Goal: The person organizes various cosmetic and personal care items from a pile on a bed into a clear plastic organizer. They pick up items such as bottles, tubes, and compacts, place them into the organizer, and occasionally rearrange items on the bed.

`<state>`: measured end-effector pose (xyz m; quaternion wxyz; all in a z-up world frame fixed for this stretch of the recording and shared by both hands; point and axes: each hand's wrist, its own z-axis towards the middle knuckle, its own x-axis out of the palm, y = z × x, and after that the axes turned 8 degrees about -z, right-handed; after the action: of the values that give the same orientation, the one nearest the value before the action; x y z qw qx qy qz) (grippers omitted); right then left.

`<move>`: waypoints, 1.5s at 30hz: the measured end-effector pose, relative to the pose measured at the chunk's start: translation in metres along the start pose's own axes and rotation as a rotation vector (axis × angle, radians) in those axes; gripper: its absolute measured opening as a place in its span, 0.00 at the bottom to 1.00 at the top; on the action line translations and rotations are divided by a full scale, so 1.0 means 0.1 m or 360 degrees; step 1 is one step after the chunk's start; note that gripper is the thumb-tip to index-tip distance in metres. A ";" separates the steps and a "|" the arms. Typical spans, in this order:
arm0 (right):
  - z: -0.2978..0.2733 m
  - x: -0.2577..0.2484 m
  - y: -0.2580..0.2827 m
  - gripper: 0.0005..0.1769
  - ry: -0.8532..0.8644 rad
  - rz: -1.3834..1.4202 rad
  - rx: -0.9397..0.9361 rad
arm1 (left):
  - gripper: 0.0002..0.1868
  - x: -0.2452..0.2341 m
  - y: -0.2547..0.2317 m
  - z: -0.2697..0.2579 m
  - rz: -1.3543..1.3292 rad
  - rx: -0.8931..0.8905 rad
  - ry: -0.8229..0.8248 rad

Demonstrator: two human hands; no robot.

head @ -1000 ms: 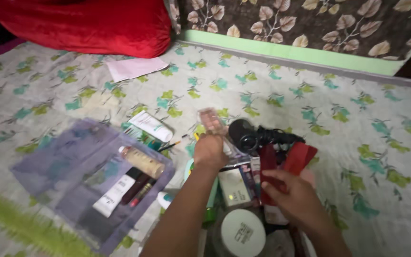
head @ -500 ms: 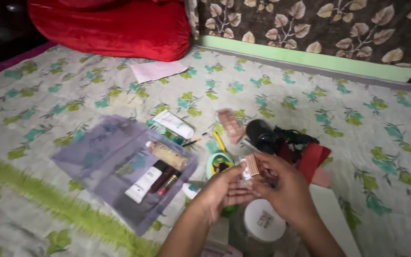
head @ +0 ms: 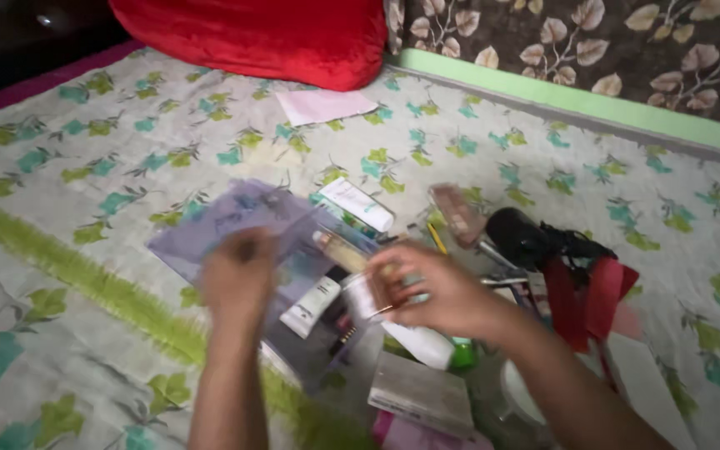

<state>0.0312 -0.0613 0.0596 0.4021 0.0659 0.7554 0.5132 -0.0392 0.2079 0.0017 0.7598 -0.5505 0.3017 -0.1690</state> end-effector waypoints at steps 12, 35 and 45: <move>0.91 0.77 0.26 0.36 0.0680 -0.1130 -0.0688 | 0.33 -0.23 0.58 0.10 0.0424 -0.0343 -0.0351; 1.00 0.72 -0.14 0.30 0.0493 -0.0458 -0.0940 | 0.36 -0.26 0.49 0.08 0.0390 -0.0367 -0.0245; 0.29 1.14 0.10 0.16 0.0032 -0.1003 -0.0859 | 0.34 -0.12 0.56 0.04 0.0573 -0.0389 -0.0206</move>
<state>-0.0281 0.0225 0.0019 0.5349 -0.2812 0.5809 0.5453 -0.0499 0.2367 -0.0464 0.7232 -0.5855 0.3638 0.0428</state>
